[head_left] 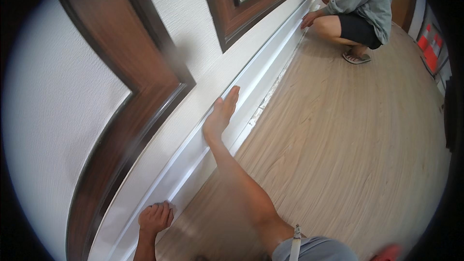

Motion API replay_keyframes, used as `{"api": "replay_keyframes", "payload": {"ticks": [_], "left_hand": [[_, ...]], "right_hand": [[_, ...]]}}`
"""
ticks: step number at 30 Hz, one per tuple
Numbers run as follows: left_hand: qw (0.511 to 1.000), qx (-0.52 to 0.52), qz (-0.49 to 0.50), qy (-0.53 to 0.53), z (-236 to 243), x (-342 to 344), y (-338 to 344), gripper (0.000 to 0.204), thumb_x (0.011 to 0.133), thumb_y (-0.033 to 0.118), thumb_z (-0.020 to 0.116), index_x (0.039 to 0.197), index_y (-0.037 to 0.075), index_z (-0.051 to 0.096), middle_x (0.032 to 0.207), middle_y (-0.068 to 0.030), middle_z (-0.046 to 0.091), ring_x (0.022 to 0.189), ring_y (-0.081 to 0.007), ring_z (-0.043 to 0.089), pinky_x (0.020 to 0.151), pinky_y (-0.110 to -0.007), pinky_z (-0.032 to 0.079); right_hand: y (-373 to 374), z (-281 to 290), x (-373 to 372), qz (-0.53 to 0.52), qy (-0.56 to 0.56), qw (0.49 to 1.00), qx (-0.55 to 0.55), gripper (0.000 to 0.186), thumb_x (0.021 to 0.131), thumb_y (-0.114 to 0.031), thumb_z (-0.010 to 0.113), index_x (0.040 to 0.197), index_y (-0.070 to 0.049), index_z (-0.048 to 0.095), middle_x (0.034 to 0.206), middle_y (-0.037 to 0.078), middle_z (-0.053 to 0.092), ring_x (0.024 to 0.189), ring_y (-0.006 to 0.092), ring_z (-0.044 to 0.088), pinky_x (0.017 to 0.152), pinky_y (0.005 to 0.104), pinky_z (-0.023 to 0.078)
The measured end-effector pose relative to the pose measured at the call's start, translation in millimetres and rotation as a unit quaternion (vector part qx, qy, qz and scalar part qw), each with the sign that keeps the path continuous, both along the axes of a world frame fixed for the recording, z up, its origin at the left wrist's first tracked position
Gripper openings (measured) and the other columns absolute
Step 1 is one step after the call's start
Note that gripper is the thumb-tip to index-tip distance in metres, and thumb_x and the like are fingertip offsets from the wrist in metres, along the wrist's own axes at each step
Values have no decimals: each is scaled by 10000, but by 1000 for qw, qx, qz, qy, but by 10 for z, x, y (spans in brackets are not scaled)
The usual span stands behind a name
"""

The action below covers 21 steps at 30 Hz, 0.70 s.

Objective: The person positions and presses white baseboard pieces along the bottom of a wall, aligning them with the floor and wall trim. They use their hands to smooth and secure the pieces, occasionally adjusting position and handling a green protective sheet on the floor.

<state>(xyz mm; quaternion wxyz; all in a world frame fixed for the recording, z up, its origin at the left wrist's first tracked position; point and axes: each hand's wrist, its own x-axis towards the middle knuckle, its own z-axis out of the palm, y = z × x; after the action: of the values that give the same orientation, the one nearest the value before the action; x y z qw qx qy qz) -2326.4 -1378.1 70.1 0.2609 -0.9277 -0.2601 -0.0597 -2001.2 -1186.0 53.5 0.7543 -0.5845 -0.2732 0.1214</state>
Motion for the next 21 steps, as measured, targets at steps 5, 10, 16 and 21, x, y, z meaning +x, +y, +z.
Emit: {"api": "replay_keyframes", "payload": {"ticks": [5,10,16,21], "left_hand": [[1000,3,-1,-2,17,24,-13,305,809,266,784,1008,37,750,766,-11,662,705,-170,600,615,-311,423],[1000,0,1,-11,5,14,-19,298,799,254,788,995,32,752,767,-16,663,709,-173,602,620,-309,428],[1000,7,-21,-16,-16,-9,7,288,780,241,790,971,30,747,769,-19,668,706,-175,602,619,-311,432],[999,0,-21,-26,-34,-21,8,271,771,233,790,944,30,745,778,-28,682,692,-178,606,612,-315,439]], "right_hand": [[-15,2,15,-3,-14,1000,-2,645,1118,-286,294,1666,-3,106,1741,212,119,1608,393,93,1300,516,39],[-11,-6,10,-3,-13,1000,2,647,1116,-282,302,1668,-9,105,1741,210,118,1607,394,98,1301,515,44],[8,-33,-7,-6,0,1000,4,639,1113,-276,310,1669,-20,128,1739,205,141,1605,392,113,1299,517,59],[17,-47,-17,-10,1,1000,5,641,1112,-286,311,1672,-31,128,1743,189,142,1607,385,115,1299,517,64]]}}
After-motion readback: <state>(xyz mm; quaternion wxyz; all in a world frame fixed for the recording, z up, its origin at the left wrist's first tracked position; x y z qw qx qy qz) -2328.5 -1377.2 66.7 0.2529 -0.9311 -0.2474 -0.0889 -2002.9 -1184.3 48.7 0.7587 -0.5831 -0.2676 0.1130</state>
